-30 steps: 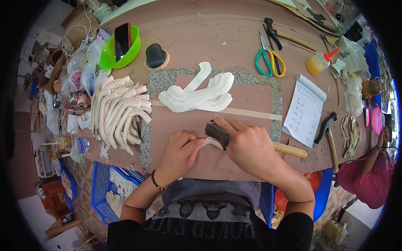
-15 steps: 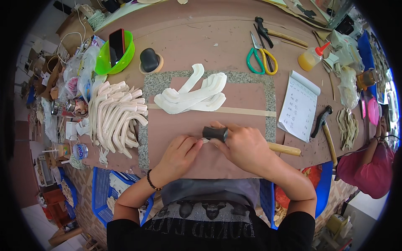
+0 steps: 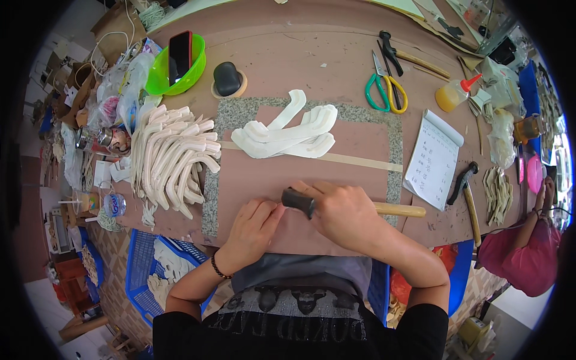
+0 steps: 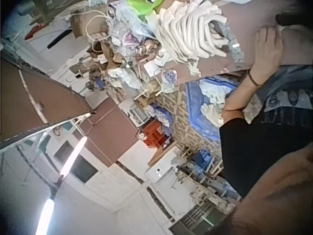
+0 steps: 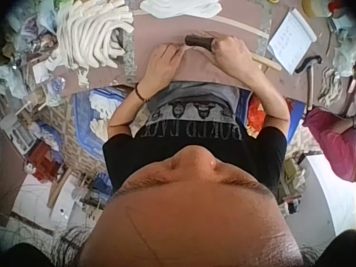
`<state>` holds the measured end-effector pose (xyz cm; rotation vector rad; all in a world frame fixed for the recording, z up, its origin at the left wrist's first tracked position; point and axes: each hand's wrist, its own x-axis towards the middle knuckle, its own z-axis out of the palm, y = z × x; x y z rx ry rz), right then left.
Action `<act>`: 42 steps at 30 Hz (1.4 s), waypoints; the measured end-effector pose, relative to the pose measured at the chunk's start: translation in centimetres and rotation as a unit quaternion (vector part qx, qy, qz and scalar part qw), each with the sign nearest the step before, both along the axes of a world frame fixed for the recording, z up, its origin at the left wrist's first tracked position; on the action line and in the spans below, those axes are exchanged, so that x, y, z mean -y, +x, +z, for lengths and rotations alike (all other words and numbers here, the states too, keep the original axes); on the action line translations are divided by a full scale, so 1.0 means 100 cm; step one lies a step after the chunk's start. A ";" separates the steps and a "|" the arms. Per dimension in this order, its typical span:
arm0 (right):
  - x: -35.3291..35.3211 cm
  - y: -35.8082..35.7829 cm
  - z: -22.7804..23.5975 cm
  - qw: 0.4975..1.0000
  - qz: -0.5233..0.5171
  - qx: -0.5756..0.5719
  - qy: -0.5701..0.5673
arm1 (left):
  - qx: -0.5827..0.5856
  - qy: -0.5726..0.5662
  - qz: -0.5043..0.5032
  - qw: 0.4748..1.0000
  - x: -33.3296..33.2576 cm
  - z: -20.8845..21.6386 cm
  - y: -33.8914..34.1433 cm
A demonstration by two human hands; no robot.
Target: The person uses a hammer to repeatedly strike and shape a small, curved piece of light-colored wood on a workbench. The person holds the wood with one hand and taps it with the hammer in the other, occasionally adjusting the piece's position. Finished pieces are stacked nearby.
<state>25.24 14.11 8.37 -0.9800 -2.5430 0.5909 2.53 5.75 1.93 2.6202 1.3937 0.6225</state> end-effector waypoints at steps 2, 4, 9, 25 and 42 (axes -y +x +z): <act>-0.003 -0.001 -0.001 0.999 -0.019 0.038 -0.016 | -0.006 0.003 0.004 1.000 0.000 0.001 -0.003; -0.004 -0.005 0.010 1.000 -0.003 0.008 -0.019 | -0.022 -0.001 0.010 1.000 0.005 0.005 -0.002; -0.002 -0.012 -0.007 1.000 0.024 -0.004 0.006 | -0.008 0.004 0.021 1.000 0.014 0.004 -0.009; -0.002 -0.034 0.006 0.994 0.040 0.055 -0.090 | 0.123 -0.006 0.102 0.987 0.037 -0.012 -0.023; 0.019 -0.007 0.008 0.999 -0.025 0.013 -0.016 | 0.048 -0.029 -0.188 0.981 -0.033 0.004 -0.049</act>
